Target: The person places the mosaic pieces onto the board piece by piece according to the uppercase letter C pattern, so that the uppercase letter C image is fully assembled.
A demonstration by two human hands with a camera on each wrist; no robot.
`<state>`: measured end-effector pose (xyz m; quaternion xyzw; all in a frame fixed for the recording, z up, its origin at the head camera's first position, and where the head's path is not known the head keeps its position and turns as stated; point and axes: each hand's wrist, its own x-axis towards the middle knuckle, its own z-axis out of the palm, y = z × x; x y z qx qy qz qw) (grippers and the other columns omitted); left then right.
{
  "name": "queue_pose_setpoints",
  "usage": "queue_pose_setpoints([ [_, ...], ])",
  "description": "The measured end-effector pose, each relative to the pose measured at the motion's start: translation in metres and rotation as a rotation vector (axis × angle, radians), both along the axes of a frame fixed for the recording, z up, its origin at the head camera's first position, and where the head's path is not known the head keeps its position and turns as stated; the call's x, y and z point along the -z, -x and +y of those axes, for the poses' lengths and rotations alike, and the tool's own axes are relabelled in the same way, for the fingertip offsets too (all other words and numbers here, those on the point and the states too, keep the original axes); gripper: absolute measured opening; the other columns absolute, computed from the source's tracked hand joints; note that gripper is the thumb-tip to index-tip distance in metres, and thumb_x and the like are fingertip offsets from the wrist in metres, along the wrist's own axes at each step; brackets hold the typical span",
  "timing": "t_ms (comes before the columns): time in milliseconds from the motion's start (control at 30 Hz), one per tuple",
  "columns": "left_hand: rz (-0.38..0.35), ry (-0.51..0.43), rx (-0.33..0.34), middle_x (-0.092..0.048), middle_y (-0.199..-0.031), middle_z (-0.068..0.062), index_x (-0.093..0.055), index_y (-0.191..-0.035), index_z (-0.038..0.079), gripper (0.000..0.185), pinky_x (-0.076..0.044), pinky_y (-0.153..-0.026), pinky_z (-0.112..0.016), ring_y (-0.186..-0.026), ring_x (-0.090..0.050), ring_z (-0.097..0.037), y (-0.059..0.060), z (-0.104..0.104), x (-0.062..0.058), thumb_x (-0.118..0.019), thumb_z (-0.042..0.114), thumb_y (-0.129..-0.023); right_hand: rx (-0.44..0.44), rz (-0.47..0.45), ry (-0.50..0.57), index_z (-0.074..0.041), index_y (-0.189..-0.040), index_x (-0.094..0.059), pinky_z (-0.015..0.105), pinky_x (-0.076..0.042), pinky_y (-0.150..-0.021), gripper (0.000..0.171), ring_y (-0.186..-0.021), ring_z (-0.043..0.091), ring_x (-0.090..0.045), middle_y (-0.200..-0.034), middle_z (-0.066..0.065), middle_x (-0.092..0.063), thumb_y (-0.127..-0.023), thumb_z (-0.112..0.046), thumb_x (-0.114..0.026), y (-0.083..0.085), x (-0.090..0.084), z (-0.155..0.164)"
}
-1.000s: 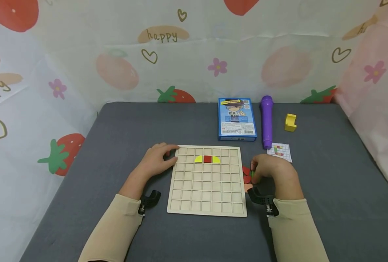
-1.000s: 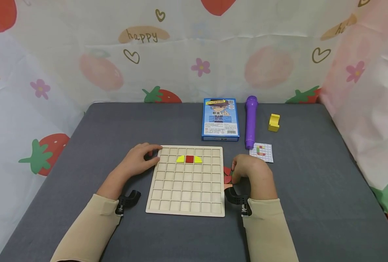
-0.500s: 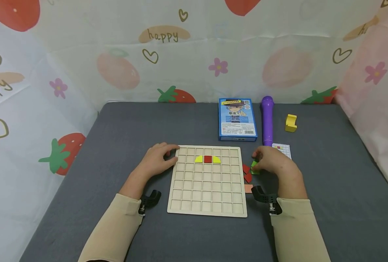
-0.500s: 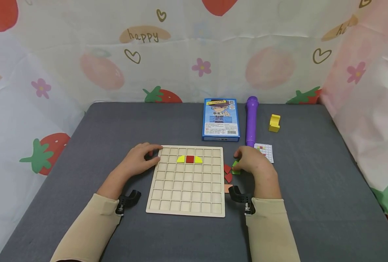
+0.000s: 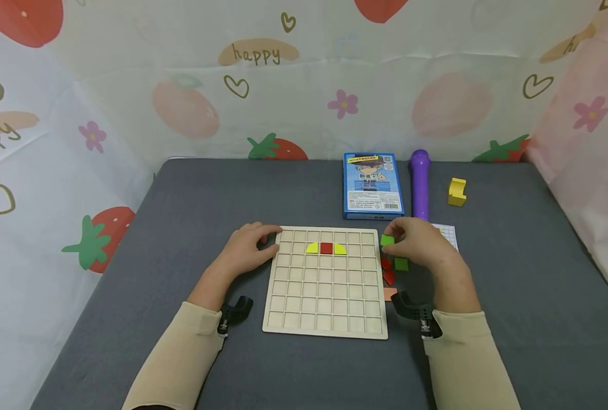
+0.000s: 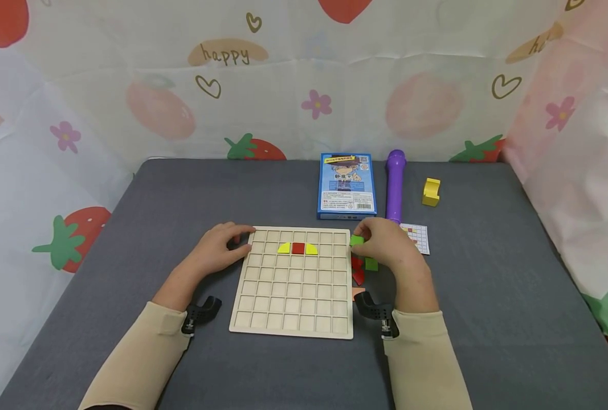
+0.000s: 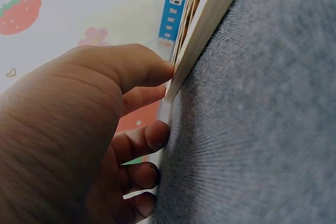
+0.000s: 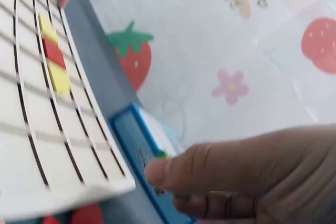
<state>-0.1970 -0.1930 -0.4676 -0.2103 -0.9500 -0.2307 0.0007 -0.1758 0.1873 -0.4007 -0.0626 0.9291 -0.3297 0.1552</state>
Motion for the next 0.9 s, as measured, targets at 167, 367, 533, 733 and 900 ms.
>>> queue_pose_setpoints([
  [167, 0.003, 0.003, 0.003, -0.05, -0.086, -0.001, -0.068, -0.135, 0.017, 0.039, -0.033, -0.073, -0.04, -0.076, -0.041, -0.02, 0.0, 0.0, 0.0, -0.07, 0.029, -0.098, -0.047, 0.077, 0.033, -0.005, -0.12, -0.073, 0.039, -0.052, -0.073, 0.034, -0.095, 0.029, -0.061, -0.11, 0.013, -0.066, -0.092, -0.023, -0.078, -0.002, -0.006, -0.024],
  [367, 0.004, 0.008, 0.005, -0.05, -0.087, -0.001, -0.068, -0.135, 0.017, 0.04, -0.033, -0.074, -0.04, -0.077, -0.041, -0.02, 0.001, 0.0, 0.0, -0.07, 0.029, -0.098, -0.125, 0.15, 0.053, -0.007, -0.12, -0.077, 0.035, -0.05, -0.067, 0.033, -0.086, 0.022, -0.059, -0.106, 0.006, -0.07, -0.093, -0.027, -0.078, -0.006, -0.003, -0.054],
  [533, 0.005, 0.012, 0.005, -0.05, -0.086, -0.001, -0.068, -0.135, 0.017, 0.039, -0.033, -0.074, -0.04, -0.077, -0.042, -0.02, 0.001, 0.0, 0.0, -0.069, 0.029, -0.098, -0.223, 0.199, 0.046, -0.012, -0.117, -0.079, 0.036, -0.05, -0.072, 0.028, -0.084, 0.017, -0.06, -0.107, 0.001, -0.072, -0.095, -0.028, -0.077, -0.01, 0.005, -0.076],
  [733, 0.006, 0.013, 0.008, -0.05, -0.086, -0.001, -0.069, -0.135, 0.017, 0.039, -0.033, -0.073, -0.04, -0.076, -0.042, -0.02, 0.001, 0.0, -0.001, -0.069, 0.029, -0.098, -0.311, 0.26, -0.037, -0.012, -0.112, -0.081, 0.035, -0.052, -0.079, 0.026, -0.091, 0.014, -0.065, -0.105, -0.001, -0.073, -0.091, -0.028, -0.08, -0.014, 0.019, -0.1],
  [900, 0.008, 0.017, 0.005, -0.05, -0.086, -0.001, -0.069, -0.134, 0.017, 0.039, -0.033, -0.073, -0.04, -0.077, -0.042, -0.02, 0.001, 0.0, -0.001, -0.069, 0.029, -0.098, -0.367, 0.362, -0.157, -0.015, -0.102, -0.084, 0.033, -0.053, -0.071, 0.02, -0.081, 0.012, -0.065, -0.093, -0.004, -0.071, -0.088, -0.03, -0.083, -0.021, 0.027, -0.117],
])
